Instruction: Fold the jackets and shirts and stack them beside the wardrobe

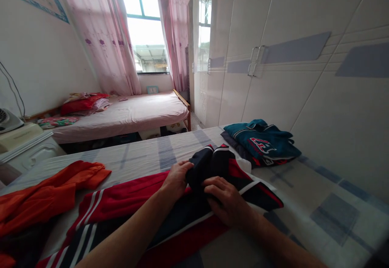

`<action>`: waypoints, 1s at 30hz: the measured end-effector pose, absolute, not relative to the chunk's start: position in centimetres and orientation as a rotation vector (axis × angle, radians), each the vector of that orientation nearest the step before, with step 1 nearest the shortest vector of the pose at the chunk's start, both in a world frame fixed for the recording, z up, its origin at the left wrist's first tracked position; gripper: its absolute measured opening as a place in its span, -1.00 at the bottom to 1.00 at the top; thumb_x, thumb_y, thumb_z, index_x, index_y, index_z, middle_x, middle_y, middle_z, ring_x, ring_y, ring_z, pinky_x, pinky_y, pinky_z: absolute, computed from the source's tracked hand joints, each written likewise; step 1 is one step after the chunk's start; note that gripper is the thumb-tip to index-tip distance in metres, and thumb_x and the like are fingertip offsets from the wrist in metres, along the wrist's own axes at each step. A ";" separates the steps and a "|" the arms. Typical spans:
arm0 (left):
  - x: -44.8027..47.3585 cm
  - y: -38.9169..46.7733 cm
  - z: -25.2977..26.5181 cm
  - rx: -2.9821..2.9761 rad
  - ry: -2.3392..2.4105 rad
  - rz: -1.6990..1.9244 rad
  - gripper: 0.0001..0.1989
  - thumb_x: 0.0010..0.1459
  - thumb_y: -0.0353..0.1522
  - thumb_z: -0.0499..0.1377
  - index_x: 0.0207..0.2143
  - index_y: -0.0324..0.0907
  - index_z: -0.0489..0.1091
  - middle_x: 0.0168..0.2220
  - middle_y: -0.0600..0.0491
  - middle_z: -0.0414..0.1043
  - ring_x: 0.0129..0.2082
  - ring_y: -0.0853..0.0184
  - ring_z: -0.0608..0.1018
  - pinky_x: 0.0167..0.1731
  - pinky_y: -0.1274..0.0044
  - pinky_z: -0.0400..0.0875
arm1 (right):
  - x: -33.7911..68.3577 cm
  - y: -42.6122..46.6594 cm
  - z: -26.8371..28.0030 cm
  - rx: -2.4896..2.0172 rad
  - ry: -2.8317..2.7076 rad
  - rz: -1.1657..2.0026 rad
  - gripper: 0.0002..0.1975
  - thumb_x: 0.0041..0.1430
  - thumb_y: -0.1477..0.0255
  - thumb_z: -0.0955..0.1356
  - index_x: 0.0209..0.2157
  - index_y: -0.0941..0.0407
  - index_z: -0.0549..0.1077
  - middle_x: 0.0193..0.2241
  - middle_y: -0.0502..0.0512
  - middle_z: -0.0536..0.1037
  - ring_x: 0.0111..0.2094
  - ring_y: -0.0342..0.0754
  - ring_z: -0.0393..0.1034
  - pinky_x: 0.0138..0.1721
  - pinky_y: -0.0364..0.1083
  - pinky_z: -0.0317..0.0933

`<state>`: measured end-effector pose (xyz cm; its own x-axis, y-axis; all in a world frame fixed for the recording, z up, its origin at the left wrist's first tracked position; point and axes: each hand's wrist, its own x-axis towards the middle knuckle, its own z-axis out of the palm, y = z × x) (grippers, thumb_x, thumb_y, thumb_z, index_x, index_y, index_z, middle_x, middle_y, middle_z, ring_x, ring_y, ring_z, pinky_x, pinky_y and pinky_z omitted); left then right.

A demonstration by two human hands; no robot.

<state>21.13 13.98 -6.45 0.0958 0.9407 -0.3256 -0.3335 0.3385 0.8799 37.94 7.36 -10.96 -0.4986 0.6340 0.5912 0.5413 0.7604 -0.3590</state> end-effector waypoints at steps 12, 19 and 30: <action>8.2 0.9 -11.5 0.783 1.535 1.506 -0.53 -0.23 -0.32 0.33 -0.18 -0.16 0.35 -0.34 0.05 0.45 -0.38 0.24 0.56 -0.48 0.51 0.49 | 38.9 8.8 -11.1 -1.168 -1.920 0.172 -0.82 0.24 0.50 0.20 -0.14 0.07 0.35 -0.13 0.13 0.42 -0.06 -0.02 0.32 -0.01 0.02 0.21; 3.2 3.4 -8.8 2.351 1.922 1.100 -0.47 0.01 -0.32 0.17 0.09 -0.10 0.26 0.18 -0.11 0.19 0.18 0.02 0.26 0.12 0.17 0.18 | 38.8 8.1 -10.1 -1.191 -2.016 0.104 -0.79 0.18 0.46 0.27 -0.12 0.07 0.36 -0.07 0.14 0.42 0.01 0.02 0.28 0.03 0.05 0.19; 3.3 7.3 -7.4 2.887 2.063 0.613 -0.67 0.20 -0.44 0.00 -0.02 -0.15 0.40 -0.21 -0.09 0.44 -0.22 0.17 0.48 -0.26 0.39 0.39 | 37.6 8.7 -12.8 -1.232 -2.244 0.166 -0.79 0.19 0.44 0.25 -0.14 0.07 0.40 -0.04 0.14 0.44 0.02 0.02 0.30 0.02 0.06 0.19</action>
<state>3.29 7.34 -7.36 0.3226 0.7955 0.5129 0.9465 -0.2739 -0.1705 37.60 8.73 -12.83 -0.4142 0.8077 0.4197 0.7372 0.5681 -0.3657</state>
